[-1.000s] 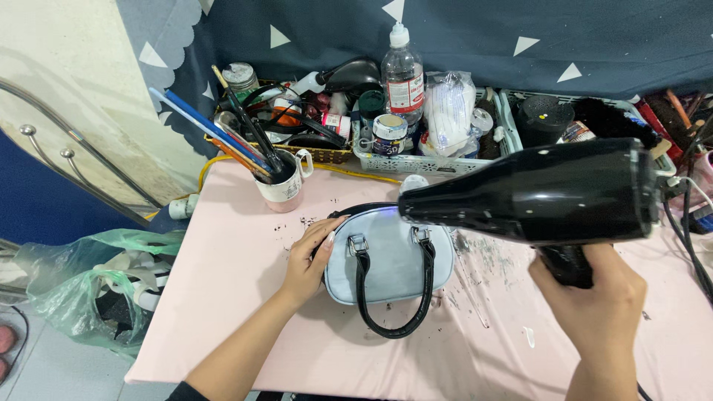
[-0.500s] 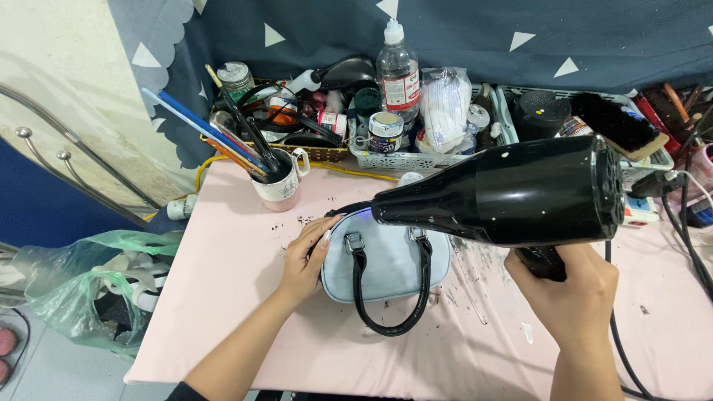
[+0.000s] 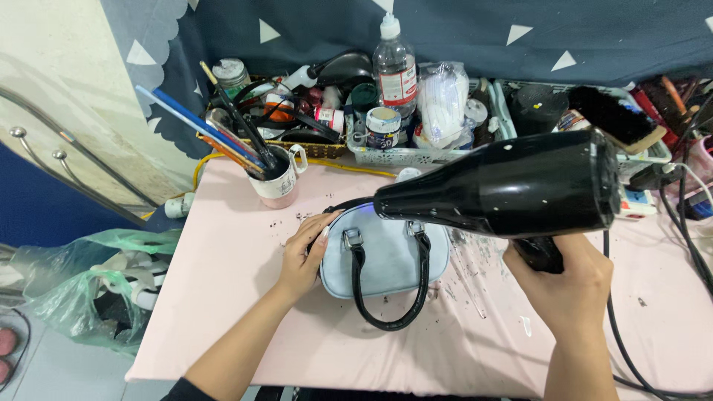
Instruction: The person applies a liquid coating to the metal hardware of a blue handbag using a fine brush and dries the work with a hairdryer.
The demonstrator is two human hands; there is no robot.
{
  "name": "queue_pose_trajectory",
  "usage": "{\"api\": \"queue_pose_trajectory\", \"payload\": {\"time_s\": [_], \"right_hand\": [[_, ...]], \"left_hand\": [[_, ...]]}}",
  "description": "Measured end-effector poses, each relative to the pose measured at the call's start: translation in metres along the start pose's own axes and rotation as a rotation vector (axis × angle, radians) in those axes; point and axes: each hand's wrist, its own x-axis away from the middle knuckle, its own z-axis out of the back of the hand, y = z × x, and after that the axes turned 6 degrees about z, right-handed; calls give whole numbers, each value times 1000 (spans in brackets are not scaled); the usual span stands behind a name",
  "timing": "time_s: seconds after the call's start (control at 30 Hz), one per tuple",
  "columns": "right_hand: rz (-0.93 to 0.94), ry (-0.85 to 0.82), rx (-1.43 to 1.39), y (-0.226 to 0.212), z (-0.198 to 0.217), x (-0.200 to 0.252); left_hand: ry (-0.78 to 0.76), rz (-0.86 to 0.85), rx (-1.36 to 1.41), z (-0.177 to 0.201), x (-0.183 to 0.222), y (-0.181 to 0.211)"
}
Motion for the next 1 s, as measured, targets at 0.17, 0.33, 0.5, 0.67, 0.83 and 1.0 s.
{"api": "queue_pose_trajectory", "payload": {"time_s": [0.17,0.33,0.5,0.67,0.83,1.0], "right_hand": [[-11,-1,38,8,4,5],[-51,-5,158,35,24,17],[-109,-16,200,40,27,19],[-68,-5,40,17,12,5],[-115,-18,-57,4,3,-3],[-111,-12,110,33,18,13]], "left_hand": [[-3,-2,9,0,-1,0],[1,-6,-3,0,-1,2],[4,11,10,0,-1,1],[3,26,25,0,-2,-2],[7,-9,-12,0,-5,-2],[1,74,12,1,-1,-2]]}}
